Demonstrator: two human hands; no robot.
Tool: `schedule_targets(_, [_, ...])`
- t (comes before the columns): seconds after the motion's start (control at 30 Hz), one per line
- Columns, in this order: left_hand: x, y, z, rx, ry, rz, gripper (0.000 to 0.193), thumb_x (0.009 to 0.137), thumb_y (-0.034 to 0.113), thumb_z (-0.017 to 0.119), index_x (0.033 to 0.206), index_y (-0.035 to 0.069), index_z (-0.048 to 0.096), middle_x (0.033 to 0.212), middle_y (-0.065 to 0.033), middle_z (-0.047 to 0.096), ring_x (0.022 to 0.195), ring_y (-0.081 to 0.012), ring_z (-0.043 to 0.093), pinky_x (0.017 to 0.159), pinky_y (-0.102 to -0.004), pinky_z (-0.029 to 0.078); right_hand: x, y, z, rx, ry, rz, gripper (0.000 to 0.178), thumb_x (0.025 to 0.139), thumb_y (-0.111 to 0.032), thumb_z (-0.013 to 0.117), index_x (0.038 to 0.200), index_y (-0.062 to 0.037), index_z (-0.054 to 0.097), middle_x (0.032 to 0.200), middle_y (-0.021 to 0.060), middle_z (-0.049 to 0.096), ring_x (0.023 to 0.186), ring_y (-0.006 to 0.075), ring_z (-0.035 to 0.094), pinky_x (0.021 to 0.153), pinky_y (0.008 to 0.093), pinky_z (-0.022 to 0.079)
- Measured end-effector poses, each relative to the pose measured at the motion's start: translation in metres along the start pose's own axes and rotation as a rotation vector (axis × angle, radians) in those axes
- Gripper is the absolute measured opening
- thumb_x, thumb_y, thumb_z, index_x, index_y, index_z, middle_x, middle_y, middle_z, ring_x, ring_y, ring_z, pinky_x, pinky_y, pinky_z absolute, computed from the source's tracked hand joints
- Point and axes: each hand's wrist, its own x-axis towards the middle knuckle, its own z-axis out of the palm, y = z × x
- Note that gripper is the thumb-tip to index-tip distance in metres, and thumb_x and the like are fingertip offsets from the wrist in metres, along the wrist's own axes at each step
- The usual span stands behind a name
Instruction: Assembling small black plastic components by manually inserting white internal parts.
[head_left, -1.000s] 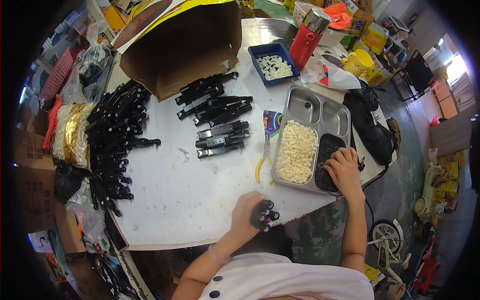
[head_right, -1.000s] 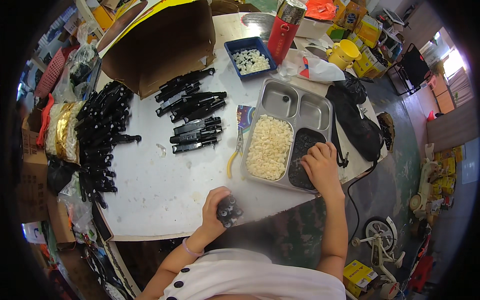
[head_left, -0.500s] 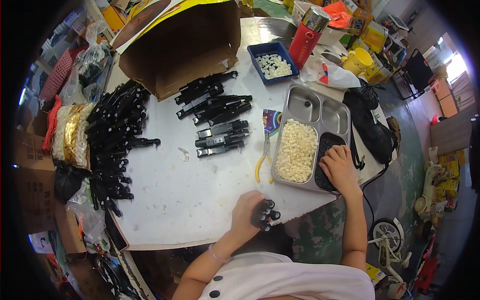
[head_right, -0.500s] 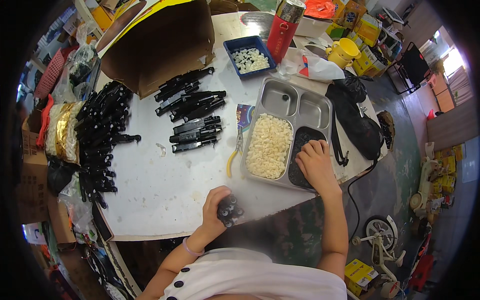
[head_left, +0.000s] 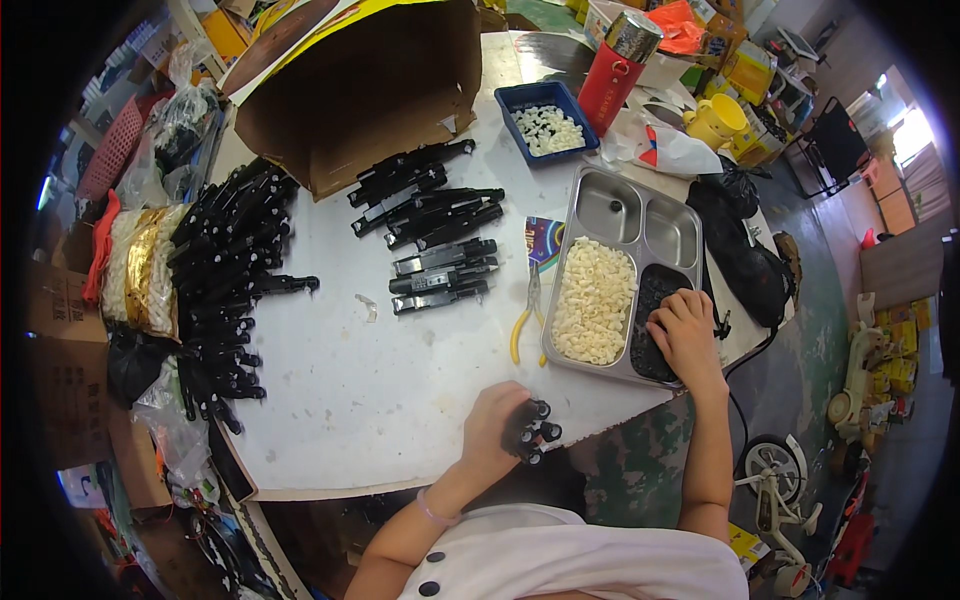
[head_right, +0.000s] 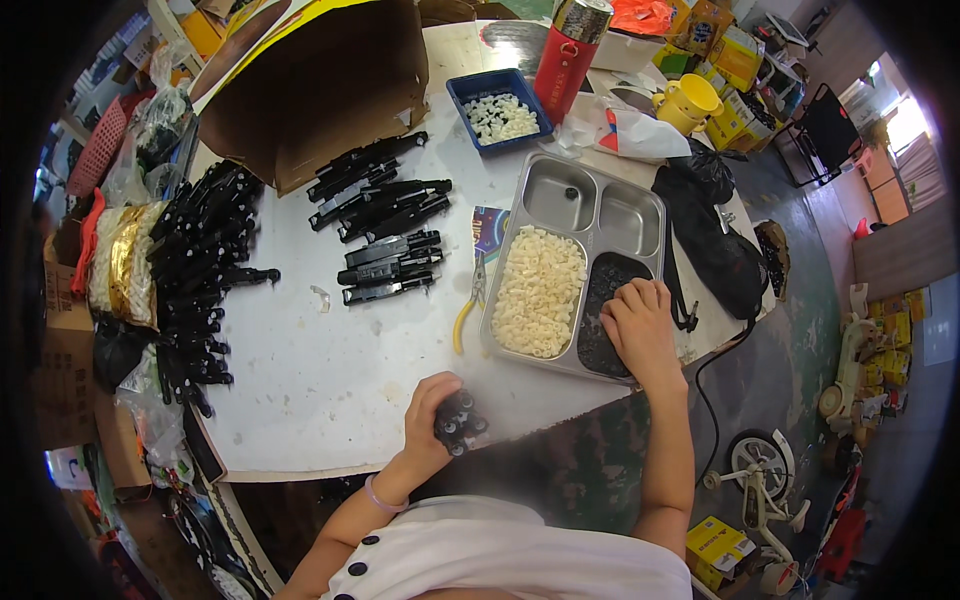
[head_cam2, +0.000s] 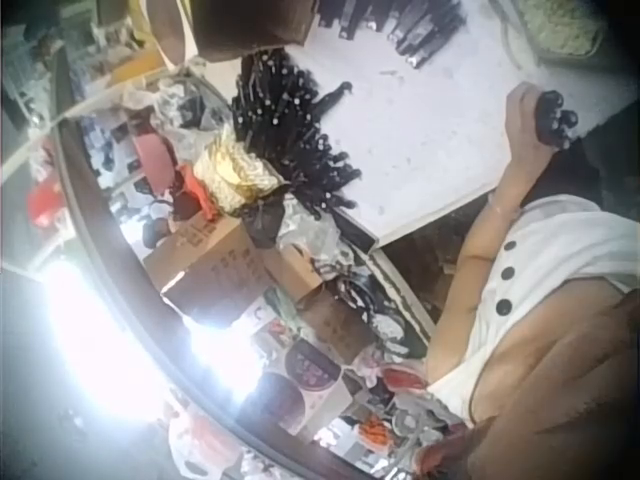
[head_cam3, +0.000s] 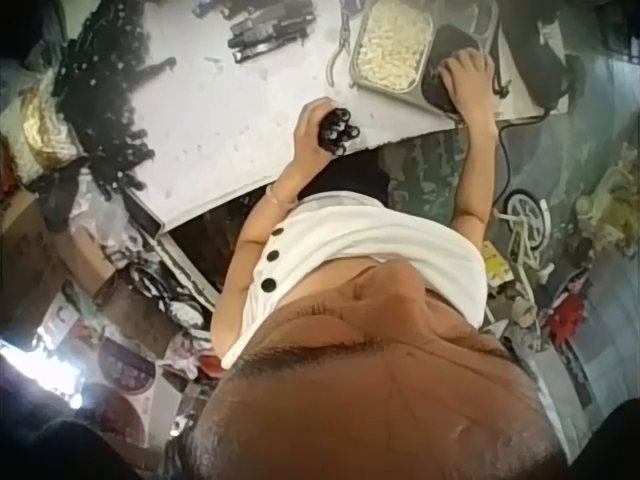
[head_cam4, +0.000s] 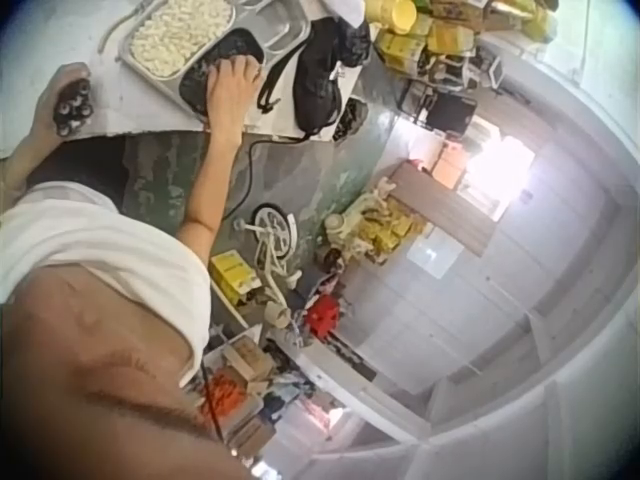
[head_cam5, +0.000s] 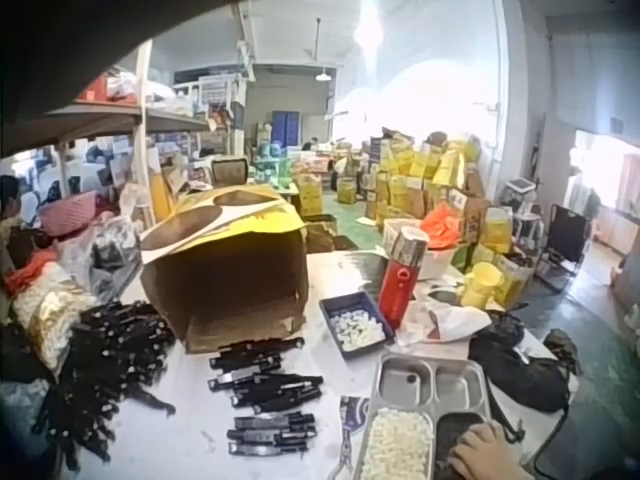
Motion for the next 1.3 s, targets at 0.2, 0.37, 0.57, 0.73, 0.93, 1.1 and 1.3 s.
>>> schedule_targets(0.2, [0.000, 0.000, 0.001, 0.003, 0.009, 0.006, 0.066, 0.063, 0.001, 0.082, 0.120, 0.004, 0.049, 0.113, -0.0177, 0.054, 0.091, -0.0259, 0.059, 0.075, -0.0309, 0.051, 0.003, -0.003, 0.005, 0.004, 0.003, -0.009, 0.013, 0.073, -0.009, 0.070, 0.079, -0.0042, 0.059, 0.092, 0.0068, 0.053, 0.105, 0.0261, 0.047, 0.098, 0.0420, 0.033])
schedule_targets(0.37, [-0.001, -0.001, 0.001, 0.001, 0.008, -0.006, 0.066, 0.063, 0.004, 0.083, 0.120, 0.005, 0.049, 0.113, -0.0178, 0.054, 0.092, -0.0272, 0.059, 0.076, -0.0319, 0.051, 0.001, -0.002, 0.006, -0.063, -0.030, -0.038, 0.013, 0.074, -0.008, 0.067, 0.083, -0.0040, 0.059, 0.092, 0.0081, 0.053, 0.106, 0.0266, 0.047, 0.098, 0.0425, 0.033])
schedule_targets(0.57, [0.002, -0.001, 0.001, 0.033, 0.015, -0.004, 0.066, 0.063, 0.008, 0.084, 0.120, 0.006, 0.050, 0.112, -0.0170, 0.057, 0.096, -0.0318, 0.059, 0.080, -0.0361, 0.051, 0.016, -0.041, -0.041, 0.218, 0.057, 0.011, 0.013, 0.075, -0.010, 0.067, 0.084, -0.0056, 0.059, 0.093, 0.0073, 0.053, 0.101, 0.0263, 0.049, 0.096, 0.0431, 0.034])
schedule_targets(0.73, [0.001, 0.003, 0.002, -0.016, 0.029, -0.038, 0.066, 0.059, 0.007, 0.078, 0.118, 0.005, 0.050, 0.113, -0.0144, 0.055, 0.101, -0.0347, 0.056, 0.083, -0.0406, 0.048, 0.028, -0.110, -0.078, 0.363, -0.043, -0.477, 0.016, 0.074, -0.014, 0.068, 0.087, -0.0094, 0.060, 0.093, 0.0046, 0.054, 0.102, 0.0222, 0.049, 0.101, 0.0455, 0.032])
schedule_targets(0.93, [0.002, 0.004, 0.000, 0.002, 0.030, -0.038, 0.067, 0.059, 0.008, 0.079, 0.119, 0.005, 0.050, 0.113, -0.0140, 0.055, 0.100, -0.0344, 0.056, 0.083, -0.0408, 0.048, 0.040, -0.137, -0.081, 0.105, -0.145, -0.772, 0.016, 0.074, -0.016, 0.065, 0.089, -0.0096, 0.062, 0.099, 0.0029, 0.054, 0.105, 0.0186, 0.050, 0.106, 0.0469, 0.030])
schedule_targets(1.1, [0.004, 0.006, 0.000, -0.033, 0.054, -0.068, 0.067, 0.060, 0.011, 0.080, 0.120, 0.005, 0.050, 0.114, -0.0139, 0.055, 0.101, -0.0346, 0.055, 0.083, -0.0408, 0.048, 0.030, -0.147, -0.078, -0.109, -0.030, -0.755, 0.018, 0.074, -0.016, 0.064, 0.091, -0.0082, 0.063, 0.100, 0.0028, 0.055, 0.107, 0.0175, 0.050, 0.105, 0.0473, 0.032])
schedule_targets(1.3, [-0.001, 0.004, 0.000, -0.051, 0.061, -0.090, 0.070, 0.060, 0.013, 0.081, 0.121, 0.005, 0.049, 0.115, -0.0147, 0.054, 0.102, -0.0350, 0.055, 0.084, -0.0406, 0.048, 0.022, -0.136, -0.069, 0.200, -0.030, -0.722, 0.024, 0.070, -0.014, 0.068, 0.094, -0.0105, 0.068, 0.097, -0.0007, 0.056, 0.103, 0.0169, 0.050, 0.103, 0.0475, 0.035])
